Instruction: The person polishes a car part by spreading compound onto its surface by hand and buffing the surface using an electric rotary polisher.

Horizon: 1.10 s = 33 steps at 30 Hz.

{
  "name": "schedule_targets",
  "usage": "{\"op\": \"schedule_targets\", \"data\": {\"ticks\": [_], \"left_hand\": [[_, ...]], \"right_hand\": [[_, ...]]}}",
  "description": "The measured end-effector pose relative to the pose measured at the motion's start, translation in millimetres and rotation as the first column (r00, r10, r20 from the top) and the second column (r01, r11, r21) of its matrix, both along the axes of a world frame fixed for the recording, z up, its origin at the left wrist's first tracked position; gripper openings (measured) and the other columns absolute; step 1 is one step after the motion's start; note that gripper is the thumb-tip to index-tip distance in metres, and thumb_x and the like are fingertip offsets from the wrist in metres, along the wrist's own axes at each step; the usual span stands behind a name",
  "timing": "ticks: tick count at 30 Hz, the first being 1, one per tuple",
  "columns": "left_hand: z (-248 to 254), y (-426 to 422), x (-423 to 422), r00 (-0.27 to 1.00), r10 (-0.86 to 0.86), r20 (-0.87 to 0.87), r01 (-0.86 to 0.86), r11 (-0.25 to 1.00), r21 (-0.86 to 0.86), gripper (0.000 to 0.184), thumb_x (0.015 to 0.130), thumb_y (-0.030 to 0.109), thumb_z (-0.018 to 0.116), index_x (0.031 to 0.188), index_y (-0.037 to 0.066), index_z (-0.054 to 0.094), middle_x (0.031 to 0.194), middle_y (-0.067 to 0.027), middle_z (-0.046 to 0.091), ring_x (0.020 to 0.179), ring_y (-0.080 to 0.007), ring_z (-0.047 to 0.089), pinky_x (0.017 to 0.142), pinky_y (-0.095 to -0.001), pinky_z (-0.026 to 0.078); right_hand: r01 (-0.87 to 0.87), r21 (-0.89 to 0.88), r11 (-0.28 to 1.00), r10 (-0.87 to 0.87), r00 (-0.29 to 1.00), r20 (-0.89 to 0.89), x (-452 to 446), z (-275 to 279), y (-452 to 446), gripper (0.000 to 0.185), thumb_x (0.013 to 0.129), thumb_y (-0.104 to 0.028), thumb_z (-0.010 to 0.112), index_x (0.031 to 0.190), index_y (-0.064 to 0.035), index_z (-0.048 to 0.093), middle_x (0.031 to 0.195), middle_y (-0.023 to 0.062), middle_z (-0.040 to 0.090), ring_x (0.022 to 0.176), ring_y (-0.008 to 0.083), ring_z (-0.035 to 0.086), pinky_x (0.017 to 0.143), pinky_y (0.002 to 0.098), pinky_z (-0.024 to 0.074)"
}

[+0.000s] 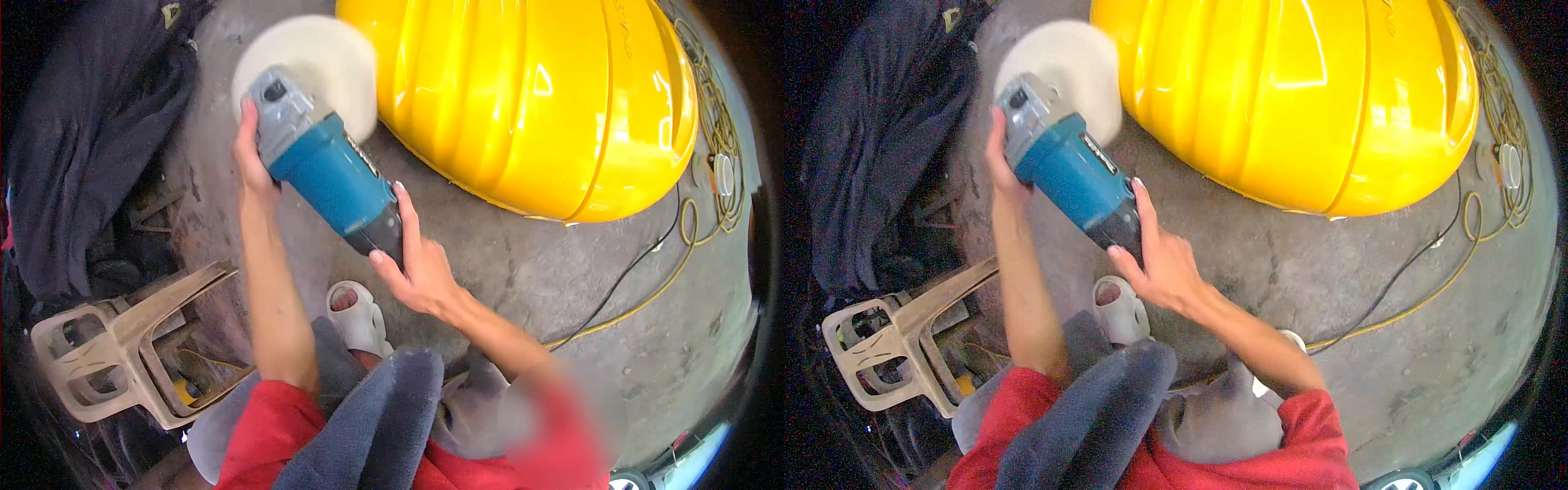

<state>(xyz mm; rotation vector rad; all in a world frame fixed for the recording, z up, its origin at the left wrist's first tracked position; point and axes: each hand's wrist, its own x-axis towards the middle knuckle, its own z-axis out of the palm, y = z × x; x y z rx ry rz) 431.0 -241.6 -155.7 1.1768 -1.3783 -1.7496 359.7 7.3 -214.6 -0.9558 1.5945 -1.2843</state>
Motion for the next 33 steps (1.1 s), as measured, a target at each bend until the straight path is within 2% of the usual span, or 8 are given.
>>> {"op": "schedule_targets", "data": {"ticks": [6, 10, 13, 15, 21, 23, 30, 33], "left_hand": [[-61, 66, 41, 0.963, 0.206, -0.174, -0.174, 0.968, 0.182, 0.065, 0.096, 0.055, 0.050, 0.132, 0.002, 0.052, 0.124, -0.0103, 0.062, 0.110, -0.0216, 0.061, 0.096, -0.0360, 0.047], [-84, 127, 42, 0.914, 0.375, -0.152, -0.302, 0.882, 0.361, 0.065, 0.095, 0.057, 0.049, 0.132, 0.003, 0.053, 0.123, -0.0098, 0.062, 0.109, -0.0214, 0.061, 0.096, -0.0366, 0.047], [-100, 153, 43, 0.887, 0.414, -0.205, -0.286, 0.840, 0.461, 0.066, 0.095, 0.059, 0.048, 0.132, 0.004, 0.053, 0.122, -0.0090, 0.063, 0.109, -0.0216, 0.061, 0.096, -0.0368, 0.047], [-114, 160, 47, 0.861, 0.389, -0.328, -0.168, 0.826, 0.539, 0.066, 0.095, 0.060, 0.047, 0.131, 0.005, 0.054, 0.122, -0.0086, 0.063, 0.109, -0.0221, 0.061, 0.097, -0.0371, 0.047], [-105, 113, 41, 0.827, 0.436, -0.355, -0.199, 0.817, 0.540, 0.067, 0.093, 0.060, 0.050, 0.131, 0.005, 0.054, 0.125, -0.0090, 0.061, 0.114, -0.0223, 0.058, 0.101, -0.0382, 0.044], [-96, 83, 37, 0.840, 0.424, -0.340, -0.218, 0.836, 0.504, 0.068, 0.093, 0.060, 0.052, 0.131, 0.004, 0.054, 0.125, -0.0103, 0.061, 0.114, -0.0226, 0.058, 0.100, -0.0383, 0.044], [-101, 8, 30, 0.910, 0.346, -0.228, -0.227, 0.876, 0.426, 0.070, 0.091, 0.059, 0.053, 0.130, 0.001, 0.054, 0.124, -0.0130, 0.061, 0.112, -0.0238, 0.060, 0.098, -0.0385, 0.046], [-108, -6, 28, 0.897, 0.328, -0.297, -0.168, 0.872, 0.459, 0.068, 0.092, 0.059, 0.052, 0.129, 0.002, 0.056, 0.122, -0.0131, 0.063, 0.110, -0.0238, 0.060, 0.097, -0.0383, 0.046]], "right_hand": [[-0.171, 0.192, 0.966, 0.204, 0.964, -0.168, -18, -3, 51, 0.089, 0.089, -0.040, 0.060, 0.155, -0.0127, 0.007, 0.104, 0.0301, 0.065, 0.085, 0.0496, 0.064, 0.077, 0.0550, 0.0512], [-0.213, 0.332, 0.919, 0.301, 0.923, -0.240, -27, 4, 93, 0.088, 0.089, -0.041, 0.060, 0.155, -0.0106, 0.009, 0.103, 0.0299, 0.065, 0.081, 0.0482, 0.065, 0.073, 0.0539, 0.0522], [-0.236, 0.427, 0.873, 0.367, 0.894, -0.258, -35, 15, 112, 0.089, 0.089, -0.041, 0.061, 0.154, -0.0089, 0.010, 0.100, 0.0299, 0.066, 0.080, 0.0478, 0.065, 0.073, 0.0535, 0.0524], [-0.259, 0.483, 0.836, 0.423, 0.866, -0.266, -39, 22, 112, 0.089, 0.089, -0.040, 0.061, 0.154, -0.0083, 0.010, 0.096, 0.0299, 0.067, 0.079, 0.0471, 0.066, 0.072, 0.0532, 0.0528], [-0.228, 0.475, 0.850, 0.422, 0.834, -0.355, -37, 44, 61, 0.099, 0.082, -0.039, 0.070, 0.154, -0.0065, 0.010, 0.093, 0.0291, 0.067, 0.077, 0.0437, 0.068, 0.065, 0.0503, 0.0543], [-0.173, 0.374, 0.911, 0.352, 0.799, -0.488, -33, 42, 39, 0.104, 0.079, -0.033, 0.074, 0.154, -0.0061, 0.007, 0.089, 0.0274, 0.068, 0.072, 0.0432, 0.068, 0.062, 0.0485, 0.0548], [-0.143, 0.457, 0.878, 0.370, 0.808, -0.458, -23, 33, -29, 0.105, 0.078, -0.026, 0.074, 0.154, -0.0079, 0.002, 0.086, 0.0269, 0.068, 0.070, 0.0429, 0.068, 0.061, 0.0485, 0.0550], [-0.098, 0.509, 0.855, 0.335, 0.853, -0.399, -15, 33, -36, 0.104, 0.078, -0.021, 0.074, 0.154, -0.0088, 0.003, 0.096, 0.0313, 0.066, 0.079, 0.0477, 0.067, 0.071, 0.0505, 0.0551]]}}
